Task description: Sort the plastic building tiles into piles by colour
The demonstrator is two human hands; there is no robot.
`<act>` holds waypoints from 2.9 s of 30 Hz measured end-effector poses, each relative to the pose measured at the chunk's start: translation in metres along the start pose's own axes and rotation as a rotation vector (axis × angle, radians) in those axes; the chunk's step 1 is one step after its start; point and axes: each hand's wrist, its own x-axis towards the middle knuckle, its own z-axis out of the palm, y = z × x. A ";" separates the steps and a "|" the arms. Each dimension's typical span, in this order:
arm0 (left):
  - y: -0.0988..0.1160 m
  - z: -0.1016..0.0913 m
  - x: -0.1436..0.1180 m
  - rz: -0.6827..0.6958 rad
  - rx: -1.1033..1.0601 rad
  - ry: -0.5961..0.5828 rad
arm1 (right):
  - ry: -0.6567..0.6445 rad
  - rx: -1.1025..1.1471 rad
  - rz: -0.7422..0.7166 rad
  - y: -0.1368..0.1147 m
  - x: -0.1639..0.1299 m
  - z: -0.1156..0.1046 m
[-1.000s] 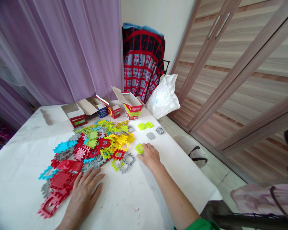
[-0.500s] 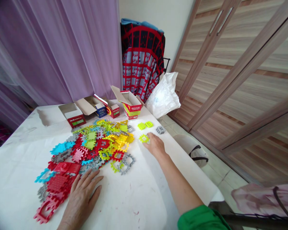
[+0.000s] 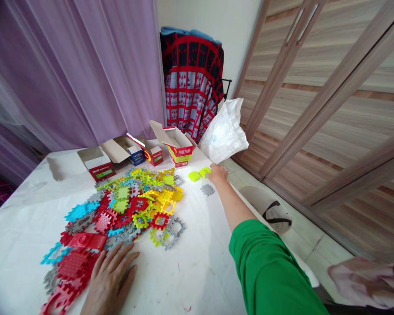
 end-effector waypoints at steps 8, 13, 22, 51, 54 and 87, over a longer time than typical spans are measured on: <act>-0.001 0.001 -0.001 0.015 0.014 -0.005 | -0.014 0.000 -0.027 -0.001 0.004 0.010; 0.000 0.001 -0.001 -0.006 -0.013 -0.027 | 0.000 -0.010 -0.046 -0.002 -0.002 0.002; 0.005 -0.002 0.000 -0.062 -0.051 -0.074 | 0.024 0.349 -0.405 -0.050 -0.092 0.005; 0.017 -0.014 0.005 -0.169 -0.171 -0.105 | 0.059 0.214 -0.582 -0.146 -0.191 0.006; 0.016 -0.011 0.003 -0.160 -0.175 -0.106 | 0.082 0.208 -0.537 -0.121 -0.190 -0.016; 0.009 -0.004 0.000 -0.114 -0.149 -0.067 | -0.014 0.057 -0.239 -0.022 -0.208 0.022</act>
